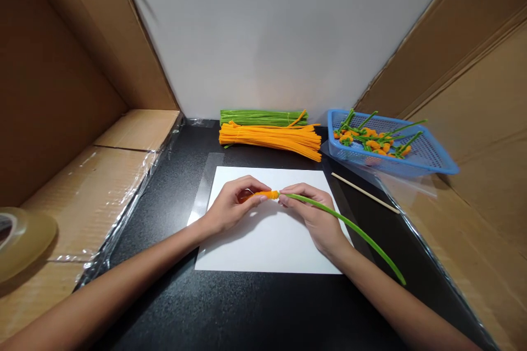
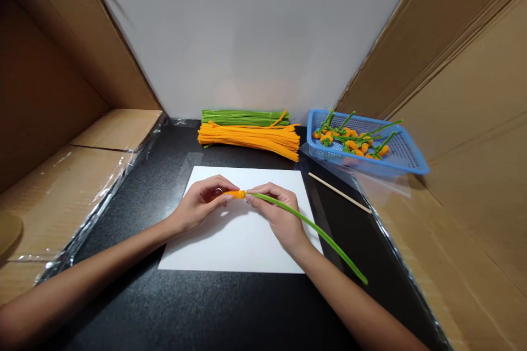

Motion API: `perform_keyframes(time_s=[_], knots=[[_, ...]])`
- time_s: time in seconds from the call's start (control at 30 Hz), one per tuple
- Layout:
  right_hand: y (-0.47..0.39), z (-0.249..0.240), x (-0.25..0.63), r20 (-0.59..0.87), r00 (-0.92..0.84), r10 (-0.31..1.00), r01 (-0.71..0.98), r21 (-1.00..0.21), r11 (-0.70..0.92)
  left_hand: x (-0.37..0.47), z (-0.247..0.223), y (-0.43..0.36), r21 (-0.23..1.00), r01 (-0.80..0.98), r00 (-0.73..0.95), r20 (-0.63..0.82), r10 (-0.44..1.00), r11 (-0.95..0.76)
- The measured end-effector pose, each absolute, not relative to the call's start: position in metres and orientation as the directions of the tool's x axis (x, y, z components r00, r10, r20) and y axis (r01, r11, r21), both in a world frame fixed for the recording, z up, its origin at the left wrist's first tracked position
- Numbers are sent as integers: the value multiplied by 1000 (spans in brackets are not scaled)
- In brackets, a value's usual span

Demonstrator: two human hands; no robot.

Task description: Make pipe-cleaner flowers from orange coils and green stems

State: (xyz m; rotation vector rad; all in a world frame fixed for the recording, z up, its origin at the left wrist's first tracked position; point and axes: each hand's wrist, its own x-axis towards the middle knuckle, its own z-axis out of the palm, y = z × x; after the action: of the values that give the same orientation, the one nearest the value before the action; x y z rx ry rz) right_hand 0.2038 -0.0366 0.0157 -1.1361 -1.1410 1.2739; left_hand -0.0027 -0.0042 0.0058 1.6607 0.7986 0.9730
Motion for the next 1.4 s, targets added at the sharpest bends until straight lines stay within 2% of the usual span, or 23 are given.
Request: perform_keyframes(time_s=[0.17,0.3,0.4,0.53,0.93,1.13,1.4], knots=[[-38,17,203,-95,-102,990,-128,-986,-108,2,7,-9,986,2,455,147,878,-166],[-34,21,206,-84,-9,996,-183,-980,-84,3,8,-8,994,3,391,96,915,-105],[-31,22,208,-48,52,997,-214,-976,-36,3,7,-7,993,-2,374,109,921,-117],[-33,22,207,-24,41,999,-180,-983,-17,3,5,-8,986,16,417,144,897,-165],[-38,13,199,-92,-42,995,-163,-982,-97,5,7,-9,981,23,424,164,891,-192],[-34,18,203,-43,85,995,-221,-975,-23,4,7,-9,978,47,422,165,892,-204],[-34,16,206,33,111,993,-119,-992,46,3,4,-10,963,117,491,155,857,-241]])
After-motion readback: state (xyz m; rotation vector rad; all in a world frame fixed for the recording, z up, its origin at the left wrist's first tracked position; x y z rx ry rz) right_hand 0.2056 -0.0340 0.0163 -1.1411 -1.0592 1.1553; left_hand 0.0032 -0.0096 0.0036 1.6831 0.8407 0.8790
